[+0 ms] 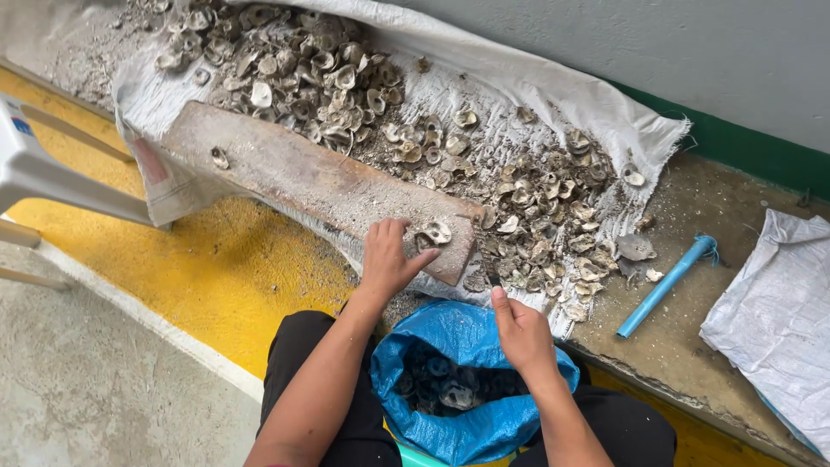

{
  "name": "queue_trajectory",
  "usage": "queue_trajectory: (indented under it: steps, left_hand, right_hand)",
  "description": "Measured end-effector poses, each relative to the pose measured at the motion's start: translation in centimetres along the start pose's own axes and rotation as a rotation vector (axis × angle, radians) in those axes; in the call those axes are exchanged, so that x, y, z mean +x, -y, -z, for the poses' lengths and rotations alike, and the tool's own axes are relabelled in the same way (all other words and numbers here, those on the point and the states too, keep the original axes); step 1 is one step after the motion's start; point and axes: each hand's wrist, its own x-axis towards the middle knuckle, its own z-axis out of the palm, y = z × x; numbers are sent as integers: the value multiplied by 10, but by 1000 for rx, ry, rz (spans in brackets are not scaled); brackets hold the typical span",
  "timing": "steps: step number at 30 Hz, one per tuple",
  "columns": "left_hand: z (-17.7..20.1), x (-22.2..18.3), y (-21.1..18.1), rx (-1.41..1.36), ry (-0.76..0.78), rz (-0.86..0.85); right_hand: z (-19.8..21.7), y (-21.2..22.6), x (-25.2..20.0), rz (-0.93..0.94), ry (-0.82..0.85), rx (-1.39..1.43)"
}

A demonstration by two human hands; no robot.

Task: The person is using a shucking knife to open and process oyster shells on a wooden board.

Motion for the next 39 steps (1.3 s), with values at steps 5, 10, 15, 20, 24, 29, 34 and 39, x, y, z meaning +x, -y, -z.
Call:
queue_trajectory:
  steps: [5,10,15,20,24,29,34,39]
  left_hand:
    - [-9,10,3,160,32,-20]
    - [-15,8,15,95,-37,-122]
    - [-14,7,19,-27,1,-88]
    - [-18,8,22,-32,-56,-112]
    - [-20,8,24,-53,-19,-104]
    - [-16,5,21,3,-110,-135]
    - [-5,5,18,67,-57,-42]
    - [-15,6,28,116,-67,-145]
  right_hand:
    - [-13,7,6,13,8,-83]
    - [-24,10,5,-37,52,-143]
    - [-31,19,4,-96,75,-188]
    - [-38,15,3,-58,45,-182]
    - [-41,14,3,-55,20,-195]
    - [-42,17,3,-43,20,-195]
    - [-43,16,7,-60,36,-212]
    - [-42,19,5,-86,54,-204]
